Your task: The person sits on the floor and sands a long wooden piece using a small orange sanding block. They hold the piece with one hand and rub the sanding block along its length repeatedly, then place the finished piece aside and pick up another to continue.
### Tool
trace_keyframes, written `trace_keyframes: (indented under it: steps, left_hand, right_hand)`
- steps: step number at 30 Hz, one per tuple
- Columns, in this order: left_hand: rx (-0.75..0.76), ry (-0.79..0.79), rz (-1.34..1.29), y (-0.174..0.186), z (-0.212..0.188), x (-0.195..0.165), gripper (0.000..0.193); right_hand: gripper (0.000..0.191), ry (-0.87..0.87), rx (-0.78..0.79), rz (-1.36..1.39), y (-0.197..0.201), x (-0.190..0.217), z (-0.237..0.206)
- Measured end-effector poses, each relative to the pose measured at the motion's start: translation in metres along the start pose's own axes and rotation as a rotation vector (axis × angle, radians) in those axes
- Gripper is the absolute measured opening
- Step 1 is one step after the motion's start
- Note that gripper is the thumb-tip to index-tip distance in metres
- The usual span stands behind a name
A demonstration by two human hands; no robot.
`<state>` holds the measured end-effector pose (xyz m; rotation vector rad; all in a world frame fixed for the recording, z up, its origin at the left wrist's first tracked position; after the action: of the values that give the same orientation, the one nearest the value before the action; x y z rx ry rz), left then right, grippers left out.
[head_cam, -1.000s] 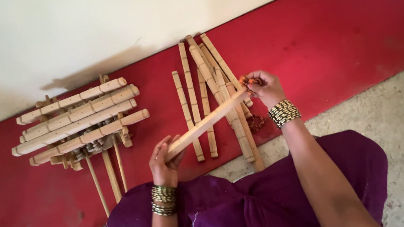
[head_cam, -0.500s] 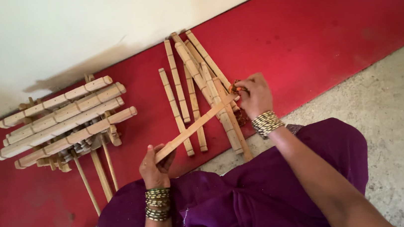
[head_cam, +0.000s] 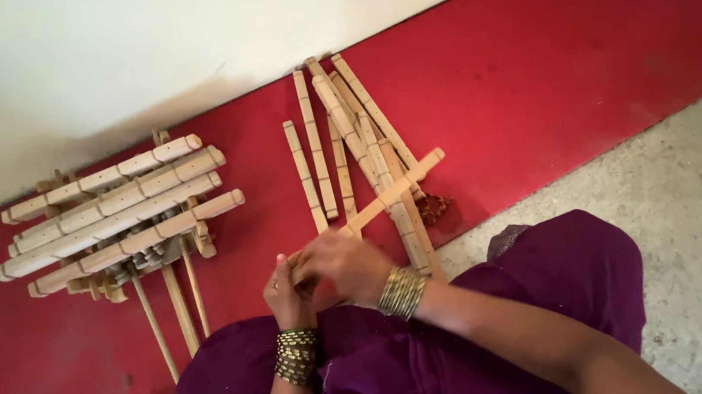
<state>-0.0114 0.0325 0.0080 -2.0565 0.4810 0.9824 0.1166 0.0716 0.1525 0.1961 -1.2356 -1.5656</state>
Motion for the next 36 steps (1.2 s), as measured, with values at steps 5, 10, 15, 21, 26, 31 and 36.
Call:
trace_keyframes:
  steps: [5,10,15,21,26,31,36]
  left_hand:
    - [-0.047,-0.051,-0.026,-0.005,-0.001,-0.023,0.041]
    - [-0.044,-0.037,-0.059,-0.006,-0.001,-0.02,0.041]
    - [-0.07,-0.037,-0.144,0.006,0.006,-0.005,0.039]
    - [-0.171,-0.037,-0.088,0.021,0.016,0.009,0.034]
    - [-0.065,-0.015,-0.158,0.014,0.01,0.004,0.036]
    - [-0.033,-0.009,-0.085,-0.001,0.004,-0.004,0.036]
    - [-0.073,-0.001,-0.096,0.002,0.006,0.0,0.035]
  right_hand:
    - [0.018,-0.768,-0.039,-0.079,0.04,-0.132,-0.012]
    - [0.018,-0.638,-0.568,-0.316,0.096,-0.182,-0.026]
    - [0.017,-0.265,-0.384,-0.13,0.035,-0.114,-0.005]
    - [0.029,0.107,-0.083,-0.051,-0.03,-0.004,-0.004]
    - [0.026,-0.167,-0.039,-0.196,0.0,-0.072,-0.002]
    - [0.009,-0.895,-0.518,0.012,0.068,-0.182,-0.037]
    - [0.007,-0.569,-0.548,-0.224,0.058,-0.159,-0.021]
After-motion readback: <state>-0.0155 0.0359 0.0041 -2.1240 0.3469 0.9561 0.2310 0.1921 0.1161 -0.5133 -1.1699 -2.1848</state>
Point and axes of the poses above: each hand's wrist, its own z-axis towards the middle knuckle, its own y-axis out of the back of the hand, x = y × z, the point moved 5 cm from there along z, towards the middle knuckle, and after that the axes turned 6 degrees about -x, right-handed, at the moved point
